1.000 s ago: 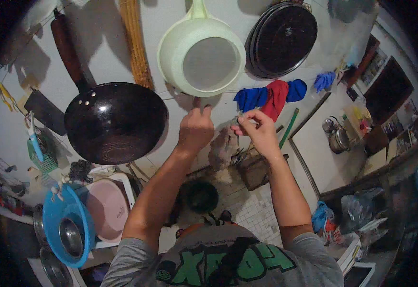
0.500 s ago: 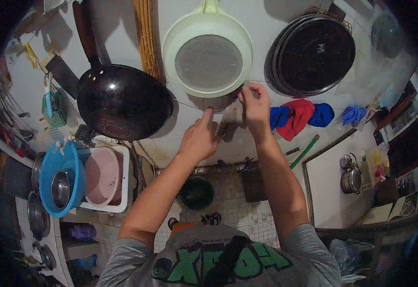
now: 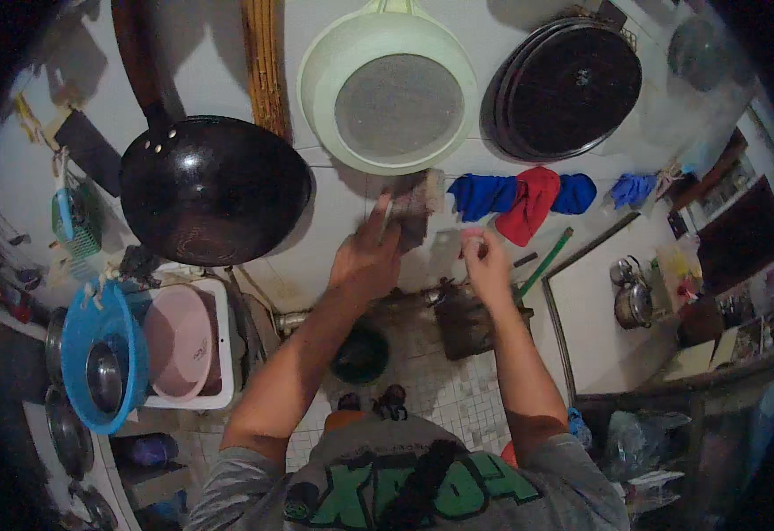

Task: The person rinses a metal bowl in a blue basin, then wipes the gas stove and surrounding backsplash with a cloth. They move between the sink and stove, wringing the cloth at the sink, and finish by drying their hands with a towel.

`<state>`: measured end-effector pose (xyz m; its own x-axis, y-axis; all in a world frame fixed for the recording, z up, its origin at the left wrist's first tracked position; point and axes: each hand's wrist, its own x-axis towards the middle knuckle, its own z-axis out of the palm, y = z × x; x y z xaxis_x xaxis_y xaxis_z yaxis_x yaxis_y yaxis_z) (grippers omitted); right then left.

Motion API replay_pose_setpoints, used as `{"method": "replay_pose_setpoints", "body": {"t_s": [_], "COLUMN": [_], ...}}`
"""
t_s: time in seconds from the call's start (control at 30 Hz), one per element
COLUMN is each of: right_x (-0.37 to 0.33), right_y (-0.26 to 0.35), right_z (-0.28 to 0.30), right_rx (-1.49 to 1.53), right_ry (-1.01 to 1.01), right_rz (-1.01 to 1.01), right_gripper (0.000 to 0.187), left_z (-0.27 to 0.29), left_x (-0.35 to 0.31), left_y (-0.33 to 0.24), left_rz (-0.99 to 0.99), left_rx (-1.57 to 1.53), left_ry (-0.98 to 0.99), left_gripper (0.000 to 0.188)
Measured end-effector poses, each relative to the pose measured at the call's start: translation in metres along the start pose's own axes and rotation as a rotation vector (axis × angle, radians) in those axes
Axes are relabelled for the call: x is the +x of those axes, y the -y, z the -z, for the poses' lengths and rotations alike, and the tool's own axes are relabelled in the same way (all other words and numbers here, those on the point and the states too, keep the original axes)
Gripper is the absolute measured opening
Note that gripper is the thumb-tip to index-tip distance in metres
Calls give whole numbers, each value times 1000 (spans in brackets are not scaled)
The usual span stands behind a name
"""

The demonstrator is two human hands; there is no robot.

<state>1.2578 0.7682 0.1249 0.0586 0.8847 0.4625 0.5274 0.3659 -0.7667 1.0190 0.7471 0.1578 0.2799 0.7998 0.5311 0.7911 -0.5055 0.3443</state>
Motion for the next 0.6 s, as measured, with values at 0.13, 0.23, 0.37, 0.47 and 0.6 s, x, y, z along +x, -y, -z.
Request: {"method": "replay_pose_setpoints", "body": {"t_s": [0.13, 0.23, 0.37, 0.47, 0.6], "right_x": [-144, -246, -314, -339, -320], "right_y": [-54, -75, -71, -93, -101], "right_z": [19, 53, 84, 105, 141], "right_rx": [7, -96, -193, -119, -97], "right_ry": [286, 421, 442, 394, 251], "right_rz": [-404, -523, -773, -862, -644], "right_gripper": [12, 13, 26, 29, 37], "left_z": [-41, -57, -83, -110, -156], "left_x": [-84, -158, -227, -214, -138], "left_y": [20, 17, 12, -6, -59], "left_rz": [44, 265, 328, 353, -103], "left_rx": [-79, -249, -124, -199, -174], "left_ry": [306, 615, 582, 733, 507], "left_gripper": [30, 34, 41, 41, 30]}}
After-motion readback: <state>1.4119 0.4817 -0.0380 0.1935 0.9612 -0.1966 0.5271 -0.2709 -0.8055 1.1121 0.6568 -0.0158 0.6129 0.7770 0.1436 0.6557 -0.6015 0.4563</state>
